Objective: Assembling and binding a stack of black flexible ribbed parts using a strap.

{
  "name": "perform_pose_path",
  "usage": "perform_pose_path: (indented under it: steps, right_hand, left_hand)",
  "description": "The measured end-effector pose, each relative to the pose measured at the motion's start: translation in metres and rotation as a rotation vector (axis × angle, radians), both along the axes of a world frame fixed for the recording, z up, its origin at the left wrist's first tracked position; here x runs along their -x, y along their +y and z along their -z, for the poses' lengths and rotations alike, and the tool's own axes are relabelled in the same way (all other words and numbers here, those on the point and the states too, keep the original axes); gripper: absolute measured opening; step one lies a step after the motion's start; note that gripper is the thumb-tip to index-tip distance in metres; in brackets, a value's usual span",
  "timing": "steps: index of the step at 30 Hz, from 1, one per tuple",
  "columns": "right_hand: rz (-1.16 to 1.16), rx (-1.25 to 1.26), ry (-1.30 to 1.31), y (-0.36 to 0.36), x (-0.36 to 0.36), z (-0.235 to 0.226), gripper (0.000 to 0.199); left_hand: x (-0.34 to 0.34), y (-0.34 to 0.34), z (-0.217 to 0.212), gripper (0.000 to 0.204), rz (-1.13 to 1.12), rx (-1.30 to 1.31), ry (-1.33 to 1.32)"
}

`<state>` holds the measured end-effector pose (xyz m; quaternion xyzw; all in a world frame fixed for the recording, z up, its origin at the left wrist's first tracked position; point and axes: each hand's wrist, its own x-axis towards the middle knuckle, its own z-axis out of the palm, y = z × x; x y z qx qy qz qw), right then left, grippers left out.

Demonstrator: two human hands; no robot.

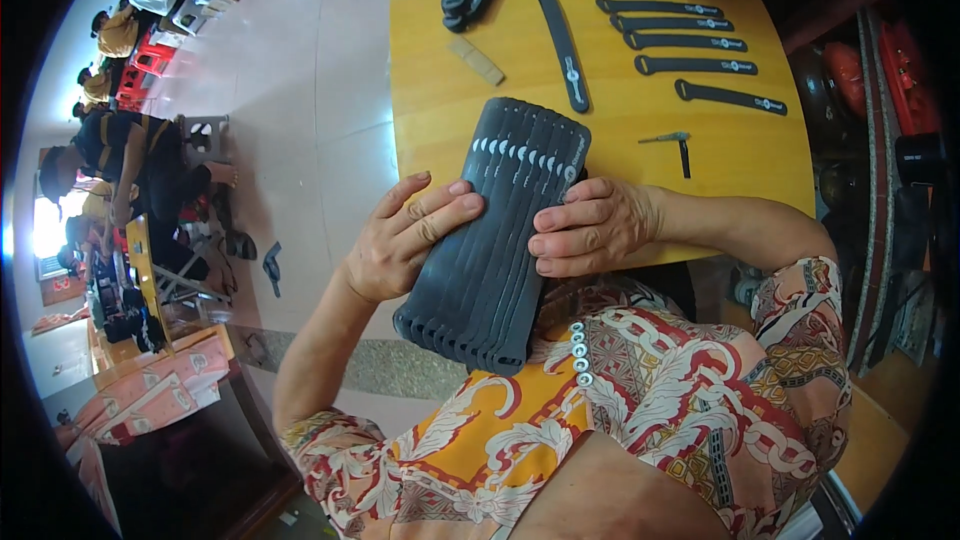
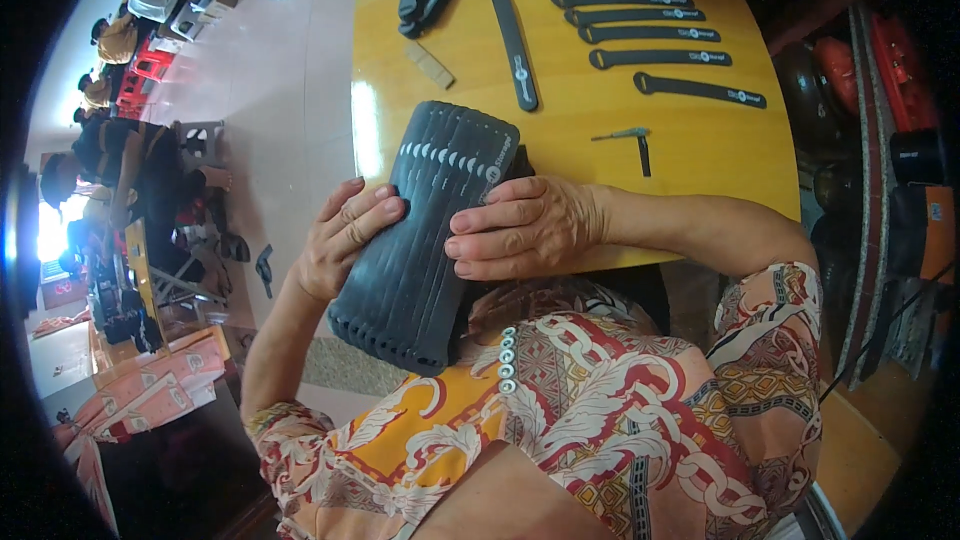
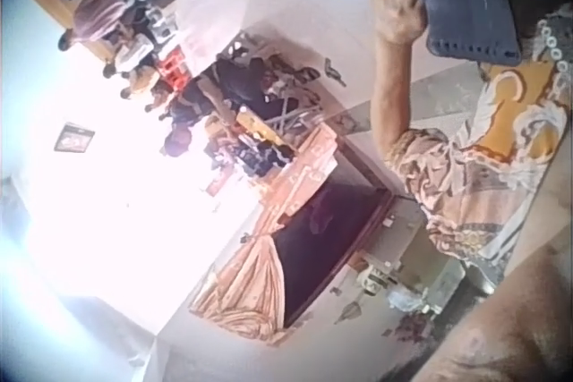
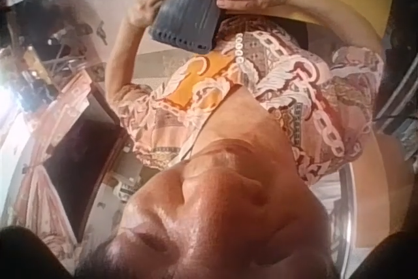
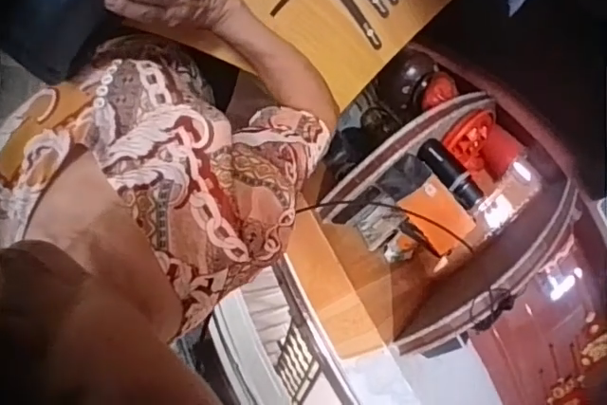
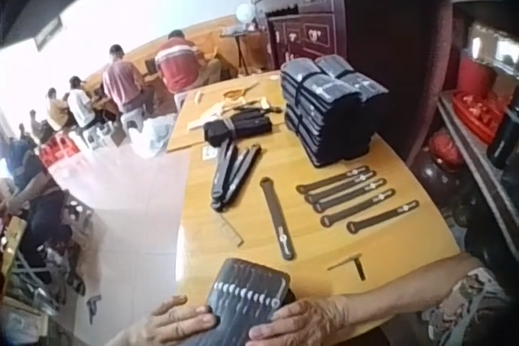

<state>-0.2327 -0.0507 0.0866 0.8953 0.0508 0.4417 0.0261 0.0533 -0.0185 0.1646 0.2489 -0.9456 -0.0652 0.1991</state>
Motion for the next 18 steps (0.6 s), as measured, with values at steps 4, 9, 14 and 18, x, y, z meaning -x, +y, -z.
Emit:
perform_pose_path:
  steps: [4, 9, 14, 18]
  right_hand:
    - [-0.016, 0.015, 0.069, 0.003, -0.001, 0.009, 0.032]
    - [-0.08, 0.049, 0.16, 0.003, 0.004, 0.013, 0.038]
    - [-0.136, 0.049, 0.234, -0.005, 0.013, 0.005, 0.038]
    - [-0.197, 0.079, 0.298, -0.025, 0.022, 0.0, 0.038]
  left_hand:
    - [-0.003, 0.014, 0.005, 0.043, 0.004, -0.137, -0.019]
    - [-0.001, 0.025, -0.004, 0.054, 0.023, -0.14, -0.098]
    - [0.004, 0.03, -0.003, 0.055, 0.041, -0.096, -0.135]
    - [0.014, 0.032, -0.007, 0.054, 0.08, -0.006, -0.196]
